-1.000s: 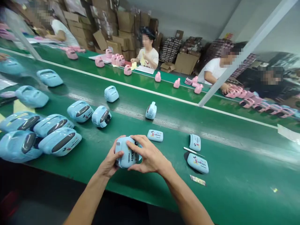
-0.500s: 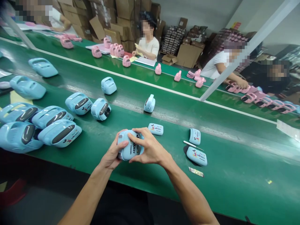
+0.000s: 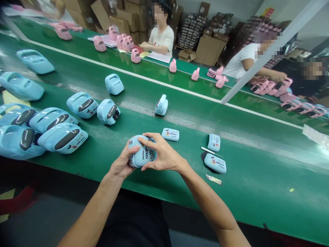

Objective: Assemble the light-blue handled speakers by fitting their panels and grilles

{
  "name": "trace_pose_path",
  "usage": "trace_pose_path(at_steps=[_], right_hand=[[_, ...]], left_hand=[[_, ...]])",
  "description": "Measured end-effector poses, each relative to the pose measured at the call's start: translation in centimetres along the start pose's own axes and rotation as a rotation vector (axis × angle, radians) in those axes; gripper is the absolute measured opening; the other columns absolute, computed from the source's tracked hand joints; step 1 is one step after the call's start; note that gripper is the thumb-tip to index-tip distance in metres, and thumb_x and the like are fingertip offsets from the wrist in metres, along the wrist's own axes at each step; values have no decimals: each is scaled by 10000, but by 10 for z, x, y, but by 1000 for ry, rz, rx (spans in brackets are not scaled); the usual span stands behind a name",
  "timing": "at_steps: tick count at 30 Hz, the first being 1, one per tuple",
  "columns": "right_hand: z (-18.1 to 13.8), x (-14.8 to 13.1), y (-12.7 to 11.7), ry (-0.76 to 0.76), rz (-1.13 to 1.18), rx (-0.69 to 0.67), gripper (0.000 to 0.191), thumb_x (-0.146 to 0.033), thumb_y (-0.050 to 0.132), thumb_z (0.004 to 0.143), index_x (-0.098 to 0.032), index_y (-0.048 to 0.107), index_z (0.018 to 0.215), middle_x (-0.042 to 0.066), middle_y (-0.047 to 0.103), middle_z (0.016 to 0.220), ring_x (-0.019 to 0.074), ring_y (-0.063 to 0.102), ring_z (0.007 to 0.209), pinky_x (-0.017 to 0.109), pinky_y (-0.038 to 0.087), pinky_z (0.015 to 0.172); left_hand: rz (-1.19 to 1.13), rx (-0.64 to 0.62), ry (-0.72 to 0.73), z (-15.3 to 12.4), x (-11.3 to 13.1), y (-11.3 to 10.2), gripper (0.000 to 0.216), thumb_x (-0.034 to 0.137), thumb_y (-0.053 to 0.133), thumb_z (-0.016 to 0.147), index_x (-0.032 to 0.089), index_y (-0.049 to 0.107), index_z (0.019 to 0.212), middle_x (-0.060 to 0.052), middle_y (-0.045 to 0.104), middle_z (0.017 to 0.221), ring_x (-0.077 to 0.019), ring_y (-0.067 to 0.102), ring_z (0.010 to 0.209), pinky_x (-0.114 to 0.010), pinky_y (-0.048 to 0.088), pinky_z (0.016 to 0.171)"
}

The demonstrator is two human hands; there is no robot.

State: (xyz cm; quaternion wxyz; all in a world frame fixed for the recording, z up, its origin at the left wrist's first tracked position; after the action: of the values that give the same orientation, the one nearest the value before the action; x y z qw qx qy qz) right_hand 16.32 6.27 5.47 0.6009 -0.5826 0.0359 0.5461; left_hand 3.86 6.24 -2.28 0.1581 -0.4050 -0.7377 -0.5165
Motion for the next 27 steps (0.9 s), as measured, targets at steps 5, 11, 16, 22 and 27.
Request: trace_pose_path(at_steps=[5, 11, 16, 22, 27], right_hand=[[3, -9, -1, -59, 29, 28, 1094, -606, 867, 674, -318, 340, 1588, 161, 356, 1633, 369, 348, 1507, 579, 314, 1213], [5, -7, 0, -36, 0, 35, 995, -525, 911, 655, -283, 479, 1518, 174, 480, 1557, 348, 464, 1439, 558, 392, 1175], [2, -1, 3, 39, 43, 49, 1015, -446, 950, 608, -310, 496, 1505, 131, 484, 1564, 342, 452, 1454, 544, 386, 1192], [6, 6, 15, 117, 87, -37, 1011, -383, 948, 623, -264, 488, 1515, 147, 445, 1591, 351, 389, 1495, 560, 303, 1238], [-1, 35, -2, 266, 345, 194, 871, -601, 819, 735, -272, 523, 1485, 98, 502, 1559, 321, 318, 1533, 573, 223, 1261]], left_hand=[[12, -7, 50, -1, 6, 2, 685, 242, 927, 588, 264, 600, 1189, -1, 711, 1041, -191, 690, 897, -289, 588, 746], [15, 51, 40, -3, 4, 0, 689, 183, 916, 573, 264, 586, 1172, 16, 703, 1005, -168, 677, 859, -271, 563, 724], [-5, 67, 66, -3, 1, 1, 649, 180, 906, 585, 259, 587, 1146, 14, 706, 1001, -185, 682, 882, -307, 564, 774], [-68, 152, 76, 4, -12, -8, 590, 152, 886, 597, 236, 609, 1111, 2, 725, 996, -201, 698, 939, -322, 564, 851], [-221, 105, -18, 9, -13, -3, 471, 230, 826, 688, 214, 648, 1123, -54, 750, 1106, -275, 682, 1110, -406, 571, 945]])
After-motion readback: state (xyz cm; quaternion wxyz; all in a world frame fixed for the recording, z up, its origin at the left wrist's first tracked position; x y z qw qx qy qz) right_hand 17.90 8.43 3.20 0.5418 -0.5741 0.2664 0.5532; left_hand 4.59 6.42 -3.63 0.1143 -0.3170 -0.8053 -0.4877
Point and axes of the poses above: each hand's wrist, its own z-axis towards the middle knuckle, its own y-axis out of the palm, x = y × z, the point moved 8 cm from there along z, towards the middle knuckle
